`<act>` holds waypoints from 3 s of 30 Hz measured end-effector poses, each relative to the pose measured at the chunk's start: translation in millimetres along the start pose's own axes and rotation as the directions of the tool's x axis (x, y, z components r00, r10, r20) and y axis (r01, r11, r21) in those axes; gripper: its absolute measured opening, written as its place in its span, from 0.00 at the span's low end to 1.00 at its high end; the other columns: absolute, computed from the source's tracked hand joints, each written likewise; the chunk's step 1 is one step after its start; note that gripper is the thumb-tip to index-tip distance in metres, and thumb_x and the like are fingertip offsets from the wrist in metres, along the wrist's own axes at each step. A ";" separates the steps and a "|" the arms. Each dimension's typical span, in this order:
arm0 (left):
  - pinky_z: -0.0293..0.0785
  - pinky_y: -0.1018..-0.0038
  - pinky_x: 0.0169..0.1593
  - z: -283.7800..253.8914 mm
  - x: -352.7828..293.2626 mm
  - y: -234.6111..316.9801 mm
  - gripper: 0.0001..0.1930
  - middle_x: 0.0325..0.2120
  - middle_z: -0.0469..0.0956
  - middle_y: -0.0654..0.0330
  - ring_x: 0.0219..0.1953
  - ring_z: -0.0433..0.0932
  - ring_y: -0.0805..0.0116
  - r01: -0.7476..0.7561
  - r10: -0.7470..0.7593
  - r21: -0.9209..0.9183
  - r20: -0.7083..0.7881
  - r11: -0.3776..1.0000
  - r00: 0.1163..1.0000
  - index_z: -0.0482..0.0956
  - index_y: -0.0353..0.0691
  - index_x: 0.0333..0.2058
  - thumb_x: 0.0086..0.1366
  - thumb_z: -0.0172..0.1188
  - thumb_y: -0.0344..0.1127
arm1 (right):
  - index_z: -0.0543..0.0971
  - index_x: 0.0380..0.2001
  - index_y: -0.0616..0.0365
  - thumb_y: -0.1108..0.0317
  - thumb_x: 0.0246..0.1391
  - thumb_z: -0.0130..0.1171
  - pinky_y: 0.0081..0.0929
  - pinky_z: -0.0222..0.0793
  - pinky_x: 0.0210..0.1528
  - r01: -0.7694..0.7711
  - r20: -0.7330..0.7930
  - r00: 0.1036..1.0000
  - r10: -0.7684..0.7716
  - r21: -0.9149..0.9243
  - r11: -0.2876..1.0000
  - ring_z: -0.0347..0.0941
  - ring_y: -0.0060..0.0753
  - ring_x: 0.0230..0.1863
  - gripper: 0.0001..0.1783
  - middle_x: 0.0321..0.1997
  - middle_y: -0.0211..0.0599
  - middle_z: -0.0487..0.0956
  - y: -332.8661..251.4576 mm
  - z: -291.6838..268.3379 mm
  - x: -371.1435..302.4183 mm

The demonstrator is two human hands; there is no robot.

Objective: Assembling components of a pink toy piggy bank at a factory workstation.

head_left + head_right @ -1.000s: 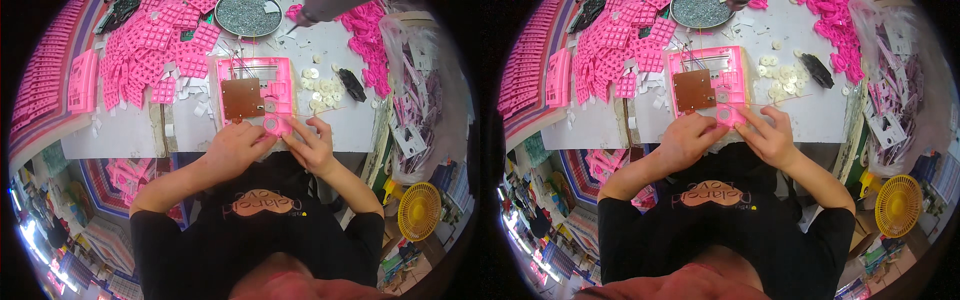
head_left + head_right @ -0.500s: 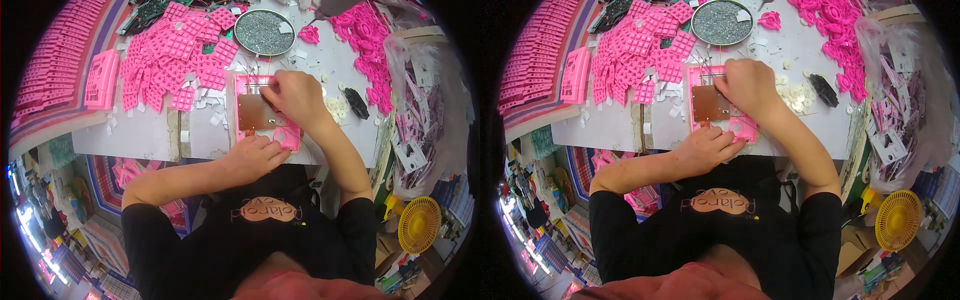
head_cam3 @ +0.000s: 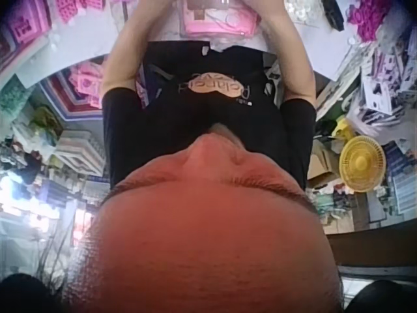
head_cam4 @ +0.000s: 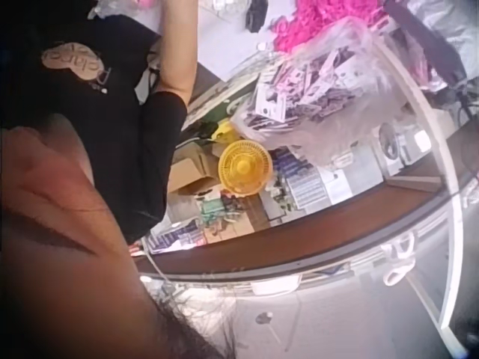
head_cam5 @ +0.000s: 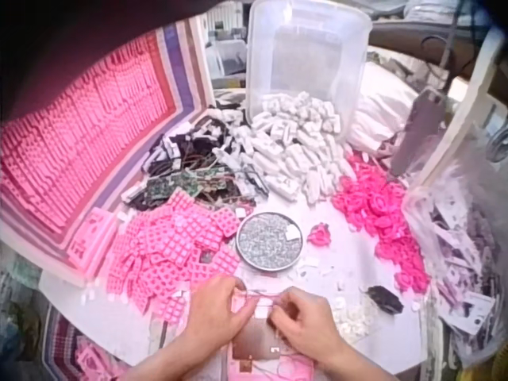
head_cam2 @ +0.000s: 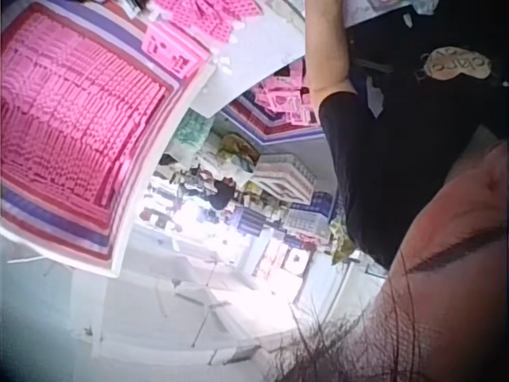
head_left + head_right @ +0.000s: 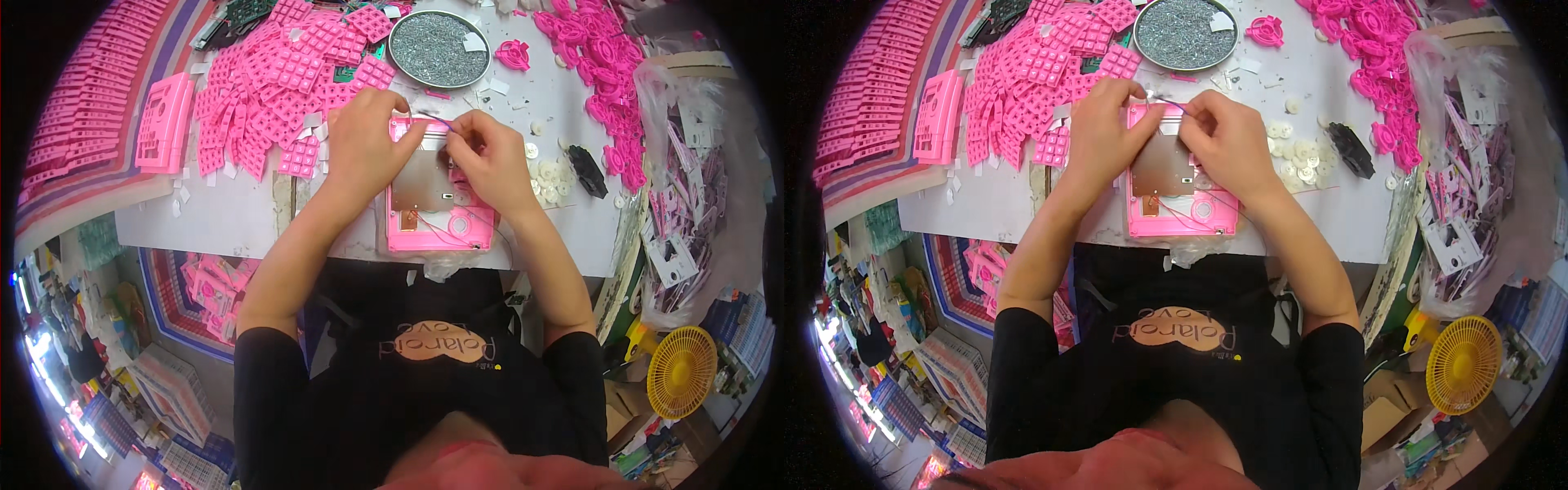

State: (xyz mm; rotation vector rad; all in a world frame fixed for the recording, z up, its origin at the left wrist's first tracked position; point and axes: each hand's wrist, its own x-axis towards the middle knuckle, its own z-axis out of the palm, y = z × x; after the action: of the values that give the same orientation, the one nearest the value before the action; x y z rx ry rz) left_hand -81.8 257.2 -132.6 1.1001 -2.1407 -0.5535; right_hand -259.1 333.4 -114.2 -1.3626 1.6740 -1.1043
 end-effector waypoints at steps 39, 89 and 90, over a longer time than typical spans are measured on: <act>0.75 0.67 0.38 -7.2 0.2 19.5 0.07 0.31 0.82 0.56 0.33 0.79 0.56 -0.109 0.138 -0.175 0.161 0.978 0.977 0.84 0.38 0.39 0.62 0.64 0.28 | 0.78 0.29 0.54 0.70 0.47 0.64 0.39 0.76 0.35 0.492 0.257 0.861 -0.439 -0.639 0.592 0.76 0.42 0.36 0.05 0.29 0.36 0.78 -6.6 -28.7 0.5; 0.76 0.56 0.39 10.4 49.7 28.9 0.07 0.25 0.81 0.49 0.33 0.81 0.47 -0.146 0.106 0.006 0.657 0.989 0.746 0.81 0.36 0.26 0.52 0.67 0.33 | 0.80 0.34 0.60 0.75 0.45 0.69 0.39 0.71 0.45 0.558 0.261 0.824 -0.503 -0.526 0.642 0.71 0.47 0.44 0.11 0.41 0.37 0.78 10.7 -20.4 -12.5; 0.76 0.56 0.39 9.9 51.2 30.3 0.07 0.25 0.81 0.49 0.34 0.81 0.47 -0.136 0.093 0.011 0.678 0.991 0.729 0.81 0.36 0.26 0.52 0.67 0.33 | 0.80 0.35 0.60 0.74 0.45 0.69 0.39 0.72 0.45 0.571 0.288 0.817 -0.499 -0.519 0.636 0.71 0.47 0.44 0.11 0.41 0.37 0.78 11.4 -22.0 -10.7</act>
State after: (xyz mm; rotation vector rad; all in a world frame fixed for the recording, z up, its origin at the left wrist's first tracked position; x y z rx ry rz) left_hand -127.5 232.3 -102.1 0.8533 -2.8488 -0.9505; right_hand -281.2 348.9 -116.0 -2.4100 1.6209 -0.7826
